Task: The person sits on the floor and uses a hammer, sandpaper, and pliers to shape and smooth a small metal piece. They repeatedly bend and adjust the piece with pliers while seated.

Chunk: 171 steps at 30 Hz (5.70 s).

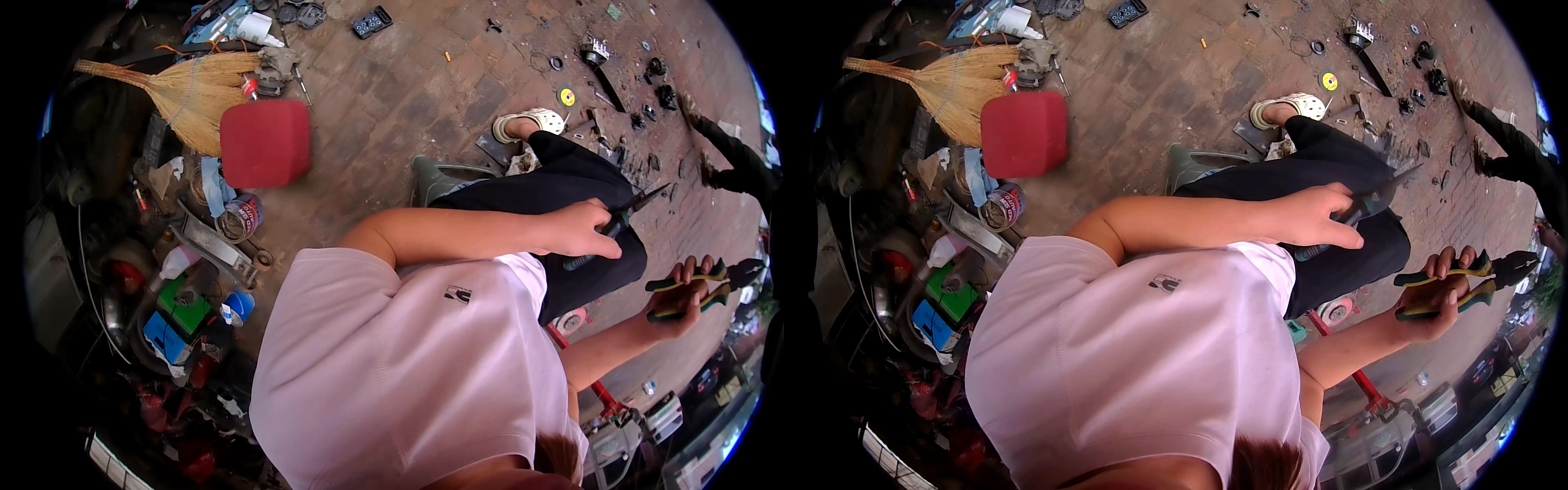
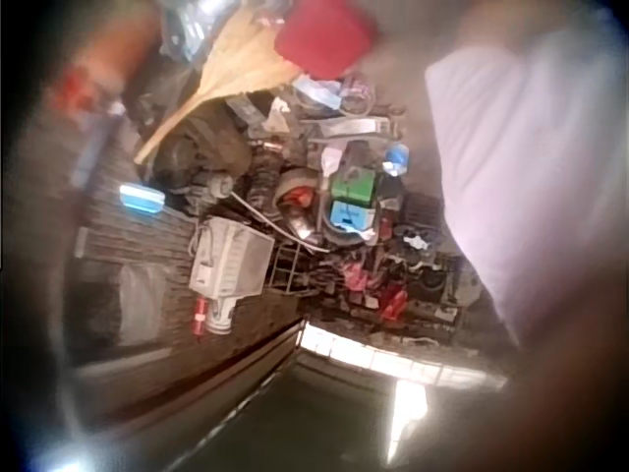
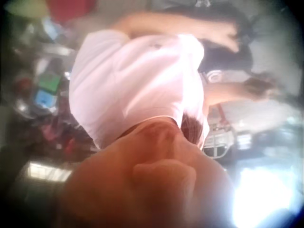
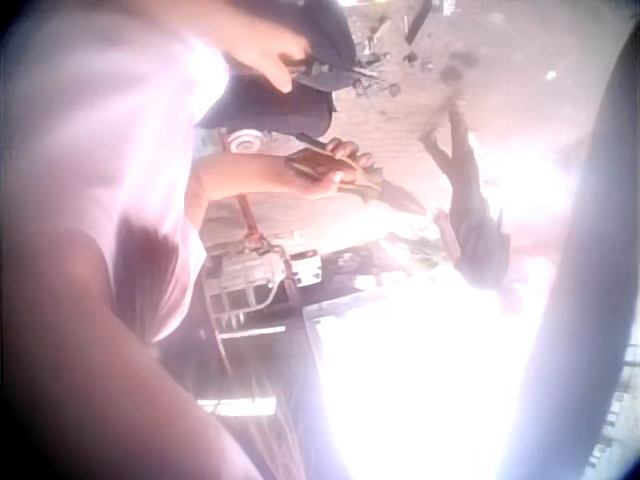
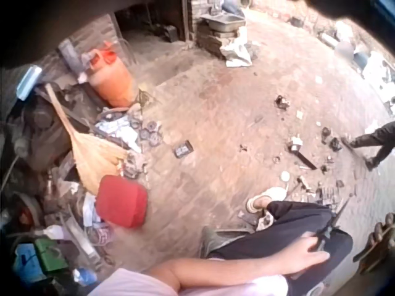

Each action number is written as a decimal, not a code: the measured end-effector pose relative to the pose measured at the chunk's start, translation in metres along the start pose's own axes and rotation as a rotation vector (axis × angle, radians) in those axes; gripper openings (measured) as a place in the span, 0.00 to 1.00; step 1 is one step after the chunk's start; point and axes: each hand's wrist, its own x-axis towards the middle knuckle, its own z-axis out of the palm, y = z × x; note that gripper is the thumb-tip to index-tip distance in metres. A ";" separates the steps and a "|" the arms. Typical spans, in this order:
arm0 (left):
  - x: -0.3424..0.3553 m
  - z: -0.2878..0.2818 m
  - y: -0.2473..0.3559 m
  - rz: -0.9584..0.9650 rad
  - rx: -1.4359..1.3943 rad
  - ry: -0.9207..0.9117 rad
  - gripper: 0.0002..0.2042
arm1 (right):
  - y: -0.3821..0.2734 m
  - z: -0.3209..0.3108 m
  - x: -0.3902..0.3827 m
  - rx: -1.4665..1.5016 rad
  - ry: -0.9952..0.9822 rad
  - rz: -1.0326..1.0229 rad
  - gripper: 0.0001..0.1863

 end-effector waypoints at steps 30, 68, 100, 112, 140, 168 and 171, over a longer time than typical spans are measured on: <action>0.018 0.077 0.023 -0.136 0.566 -0.293 0.10 | 0.025 -0.064 -0.138 -0.361 0.080 0.202 0.02; 0.029 0.050 0.057 -0.124 0.837 -0.688 0.08 | 0.022 -0.075 -0.145 -0.722 0.029 0.119 0.06; 0.021 0.065 0.034 -0.090 0.677 -0.396 0.07 | 0.039 -0.044 -0.132 -0.503 0.120 0.211 0.08; 0.024 0.061 0.043 -0.027 0.815 -0.431 0.07 | 0.039 -0.043 -0.134 -0.460 0.117 0.215 0.07; 0.023 0.058 0.039 0.081 0.974 -0.395 0.10 | 0.035 -0.048 -0.136 -0.463 0.060 0.201 0.03; 0.038 0.040 0.058 0.014 0.949 -0.602 0.09 | 0.039 -0.068 -0.143 -0.340 -0.077 0.242 0.08; 0.042 0.035 0.063 0.035 1.005 -0.625 0.10 | 0.037 -0.071 -0.141 -0.295 -0.105 0.255 0.10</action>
